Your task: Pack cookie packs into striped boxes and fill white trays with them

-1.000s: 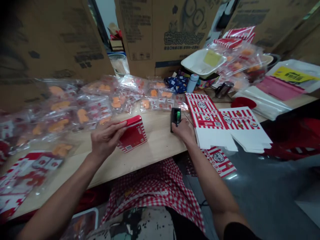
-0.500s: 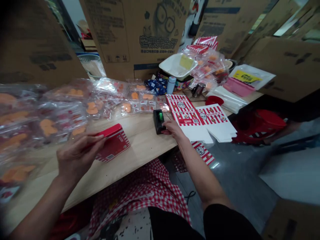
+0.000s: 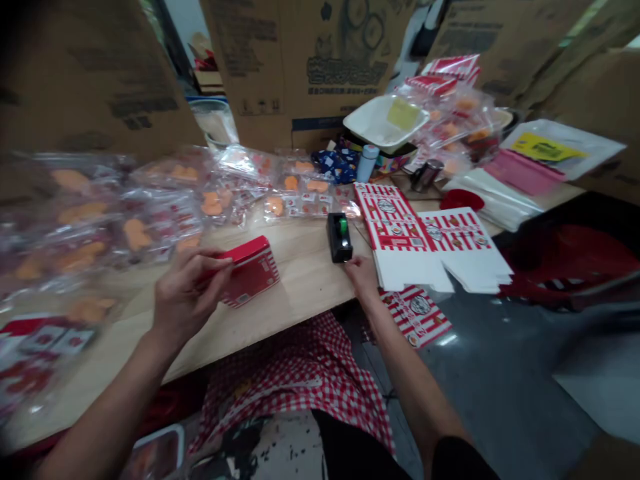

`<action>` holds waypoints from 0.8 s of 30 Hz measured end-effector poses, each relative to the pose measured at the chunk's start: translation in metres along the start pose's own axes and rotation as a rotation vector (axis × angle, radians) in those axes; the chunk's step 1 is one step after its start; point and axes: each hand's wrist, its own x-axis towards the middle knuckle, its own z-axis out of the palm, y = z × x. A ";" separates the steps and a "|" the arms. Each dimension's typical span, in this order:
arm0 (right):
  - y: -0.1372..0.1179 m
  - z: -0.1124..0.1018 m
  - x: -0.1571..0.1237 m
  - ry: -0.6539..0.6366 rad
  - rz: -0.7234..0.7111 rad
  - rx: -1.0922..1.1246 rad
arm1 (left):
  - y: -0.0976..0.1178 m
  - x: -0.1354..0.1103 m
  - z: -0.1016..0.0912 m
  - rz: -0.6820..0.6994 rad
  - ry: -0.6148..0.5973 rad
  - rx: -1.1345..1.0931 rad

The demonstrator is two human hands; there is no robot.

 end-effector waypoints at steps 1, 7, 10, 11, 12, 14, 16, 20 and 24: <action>-0.009 0.000 -0.007 0.011 -0.009 0.007 | 0.000 0.000 0.000 0.005 0.004 -0.014; -0.108 0.028 -0.062 -0.378 -0.197 0.320 | -0.002 -0.002 -0.002 0.002 -0.027 -0.026; -0.149 0.054 -0.079 -0.569 -0.200 0.459 | -0.003 -0.006 0.000 -0.083 -0.002 -0.055; -0.156 0.062 -0.080 -0.610 -0.189 0.485 | -0.003 -0.008 0.001 -0.112 0.009 -0.081; -0.161 0.070 -0.081 -0.638 -0.172 0.502 | -0.003 -0.010 0.001 -0.135 0.013 -0.109; -0.165 0.082 -0.079 -0.640 -0.121 0.523 | -0.003 -0.012 0.003 -0.156 0.009 -0.137; -0.163 0.091 -0.076 -0.603 -0.066 0.509 | -0.003 -0.013 0.002 -0.156 0.006 -0.123; -0.161 0.097 -0.074 -0.546 -0.019 0.450 | -0.001 -0.009 -0.002 -0.048 -0.013 -0.038; -0.160 0.100 -0.078 -0.542 0.016 0.515 | -0.001 -0.005 -0.006 0.041 -0.062 -0.042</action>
